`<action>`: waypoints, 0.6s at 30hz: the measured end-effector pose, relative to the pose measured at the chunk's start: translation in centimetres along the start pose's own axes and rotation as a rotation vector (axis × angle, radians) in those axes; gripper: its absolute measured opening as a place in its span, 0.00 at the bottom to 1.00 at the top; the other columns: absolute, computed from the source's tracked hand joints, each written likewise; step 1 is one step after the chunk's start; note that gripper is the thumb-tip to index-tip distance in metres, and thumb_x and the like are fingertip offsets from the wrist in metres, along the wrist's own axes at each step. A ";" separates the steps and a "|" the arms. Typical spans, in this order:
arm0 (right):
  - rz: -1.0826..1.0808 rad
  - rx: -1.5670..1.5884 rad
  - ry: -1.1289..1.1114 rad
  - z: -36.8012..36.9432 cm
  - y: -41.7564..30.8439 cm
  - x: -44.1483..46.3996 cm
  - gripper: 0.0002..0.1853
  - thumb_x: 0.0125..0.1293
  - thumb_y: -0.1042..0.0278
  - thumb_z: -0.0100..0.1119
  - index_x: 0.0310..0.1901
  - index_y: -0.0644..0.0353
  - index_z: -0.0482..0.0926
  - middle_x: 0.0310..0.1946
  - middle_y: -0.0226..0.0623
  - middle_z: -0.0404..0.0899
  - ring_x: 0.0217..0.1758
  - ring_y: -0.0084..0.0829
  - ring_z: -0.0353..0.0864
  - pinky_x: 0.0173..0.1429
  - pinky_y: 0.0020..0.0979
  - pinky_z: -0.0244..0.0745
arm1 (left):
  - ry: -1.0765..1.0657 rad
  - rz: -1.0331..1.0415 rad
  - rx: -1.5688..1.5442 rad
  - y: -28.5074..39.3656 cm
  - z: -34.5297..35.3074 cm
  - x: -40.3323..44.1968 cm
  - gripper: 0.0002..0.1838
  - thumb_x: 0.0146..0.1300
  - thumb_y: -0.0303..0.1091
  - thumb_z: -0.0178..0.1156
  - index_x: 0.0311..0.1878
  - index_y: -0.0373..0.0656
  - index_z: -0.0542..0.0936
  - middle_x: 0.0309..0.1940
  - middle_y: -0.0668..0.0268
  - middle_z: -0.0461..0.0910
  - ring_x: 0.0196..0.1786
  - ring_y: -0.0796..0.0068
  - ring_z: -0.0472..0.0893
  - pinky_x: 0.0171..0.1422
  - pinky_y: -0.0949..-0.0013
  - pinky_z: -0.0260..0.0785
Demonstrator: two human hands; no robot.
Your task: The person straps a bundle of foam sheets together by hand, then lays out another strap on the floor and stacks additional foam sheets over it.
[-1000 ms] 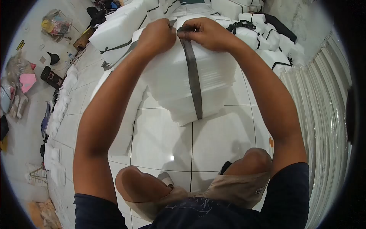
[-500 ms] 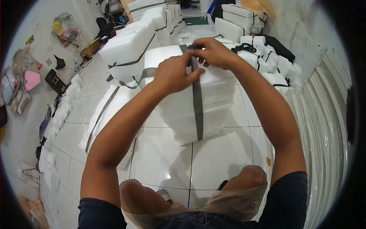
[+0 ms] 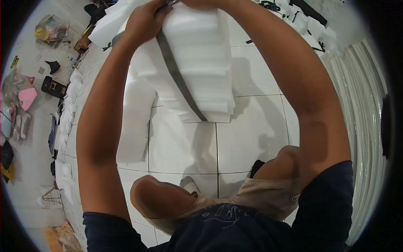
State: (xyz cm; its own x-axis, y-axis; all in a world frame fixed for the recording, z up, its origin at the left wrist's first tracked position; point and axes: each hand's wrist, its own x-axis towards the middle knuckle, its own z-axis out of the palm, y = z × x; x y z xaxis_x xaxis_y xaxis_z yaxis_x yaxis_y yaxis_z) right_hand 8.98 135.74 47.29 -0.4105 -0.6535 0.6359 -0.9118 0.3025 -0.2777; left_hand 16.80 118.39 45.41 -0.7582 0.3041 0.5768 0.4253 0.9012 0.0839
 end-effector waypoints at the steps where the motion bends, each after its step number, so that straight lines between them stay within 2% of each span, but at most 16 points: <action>1: -0.010 -0.082 -0.075 -0.7 -1.2 -0.5 0.18 0.67 0.55 0.52 0.45 0.63 0.79 0.43 0.51 0.80 0.48 0.50 0.79 0.51 0.44 0.72 | 0.068 0.065 -0.027 0.3 -0.2 -1.4 0.15 0.66 0.40 0.55 0.47 0.38 0.78 0.35 0.48 0.80 0.39 0.49 0.80 0.46 0.58 0.70; 2: -0.014 -0.168 -0.147 -1.5 -3.0 -0.9 0.18 0.67 0.55 0.51 0.46 0.62 0.78 0.43 0.50 0.80 0.48 0.49 0.78 0.51 0.44 0.71 | 0.134 0.138 -0.058 0.4 -0.5 -2.4 0.15 0.64 0.39 0.57 0.47 0.38 0.78 0.35 0.48 0.80 0.39 0.45 0.79 0.44 0.55 0.70; 3: -0.108 -0.211 -0.168 -1.6 -3.3 -0.5 0.19 0.68 0.53 0.48 0.48 0.61 0.76 0.45 0.50 0.79 0.50 0.48 0.78 0.52 0.45 0.70 | 0.119 0.136 -0.059 -0.1 -1.0 -3.0 0.12 0.64 0.37 0.57 0.44 0.39 0.78 0.33 0.49 0.80 0.38 0.46 0.79 0.42 0.57 0.70; 4: -0.063 -0.166 -0.152 -1.8 -4.0 -0.6 0.18 0.69 0.54 0.48 0.48 0.60 0.77 0.45 0.50 0.80 0.49 0.48 0.78 0.52 0.43 0.70 | 0.073 0.086 0.008 -1.1 -1.5 -3.0 0.11 0.65 0.37 0.57 0.42 0.40 0.78 0.32 0.50 0.80 0.37 0.47 0.79 0.40 0.58 0.70; 5: 0.020 -0.148 -0.245 -1.5 -3.5 0.0 0.27 0.68 0.44 0.48 0.59 0.54 0.72 0.56 0.47 0.75 0.61 0.49 0.72 0.61 0.44 0.68 | 0.090 0.021 0.024 -1.6 -1.8 -2.7 0.11 0.65 0.37 0.57 0.40 0.39 0.77 0.30 0.51 0.79 0.34 0.47 0.78 0.38 0.59 0.69; 7: 0.068 0.042 -0.151 2.7 -0.3 1.1 0.20 0.66 0.46 0.51 0.50 0.50 0.80 0.47 0.39 0.81 0.51 0.43 0.79 0.55 0.40 0.72 | 0.085 0.087 0.119 -2.8 -1.7 -2.4 0.10 0.65 0.36 0.57 0.40 0.38 0.77 0.31 0.50 0.79 0.33 0.47 0.78 0.39 0.60 0.69; 9: 0.072 0.012 -0.060 4.2 0.4 -0.5 0.20 0.68 0.49 0.51 0.50 0.58 0.77 0.43 0.44 0.80 0.48 0.41 0.79 0.54 0.37 0.70 | 0.065 0.111 0.015 -2.5 -0.9 -2.8 0.10 0.66 0.35 0.57 0.40 0.38 0.76 0.29 0.50 0.78 0.30 0.51 0.76 0.38 0.63 0.68; 10: 0.098 0.053 -0.071 4.5 0.7 -0.3 0.21 0.68 0.48 0.51 0.49 0.58 0.77 0.43 0.45 0.80 0.49 0.43 0.78 0.54 0.39 0.70 | -0.033 -0.061 -0.073 -2.1 -1.3 -3.1 0.11 0.66 0.35 0.57 0.40 0.36 0.75 0.28 0.50 0.77 0.28 0.55 0.73 0.37 0.65 0.67; 11: 0.064 0.070 -0.052 5.0 0.8 0.2 0.20 0.68 0.49 0.50 0.50 0.54 0.78 0.44 0.43 0.81 0.51 0.43 0.78 0.55 0.40 0.70 | -0.045 -0.046 -0.073 -2.3 -1.3 -3.2 0.11 0.66 0.35 0.57 0.40 0.36 0.75 0.28 0.50 0.77 0.28 0.55 0.73 0.37 0.65 0.67; 13: 0.147 0.019 -0.080 5.2 -0.7 0.3 0.19 0.68 0.50 0.50 0.51 0.52 0.78 0.45 0.41 0.81 0.52 0.43 0.78 0.56 0.41 0.70 | -0.076 -0.232 -0.168 -2.8 -1.6 -3.7 0.12 0.66 0.36 0.57 0.40 0.34 0.74 0.27 0.50 0.76 0.27 0.59 0.70 0.36 0.66 0.65; 16: 0.213 0.053 -0.011 6.0 -1.3 1.2 0.19 0.68 0.50 0.51 0.52 0.53 0.78 0.47 0.40 0.81 0.53 0.42 0.78 0.55 0.41 0.71 | 0.002 -0.187 -0.001 -1.8 -1.3 -3.9 0.13 0.67 0.37 0.56 0.40 0.34 0.75 0.27 0.50 0.78 0.27 0.56 0.74 0.35 0.65 0.66; 18: 0.251 0.026 -0.052 6.4 -1.1 2.0 0.20 0.67 0.49 0.51 0.52 0.52 0.78 0.47 0.40 0.81 0.54 0.43 0.78 0.56 0.41 0.71 | 0.029 -0.170 0.095 -1.3 -1.2 -4.0 0.13 0.67 0.37 0.56 0.39 0.34 0.75 0.27 0.50 0.79 0.27 0.54 0.76 0.35 0.63 0.67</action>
State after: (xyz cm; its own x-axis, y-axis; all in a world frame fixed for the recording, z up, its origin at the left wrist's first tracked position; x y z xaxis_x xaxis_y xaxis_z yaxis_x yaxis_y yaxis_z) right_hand 9.13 129.66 44.24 -0.6237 -0.5952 0.5066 -0.7807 0.4425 -0.4413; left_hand 19.90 115.62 43.99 -0.7996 0.1375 0.5846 0.2431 0.9642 0.1057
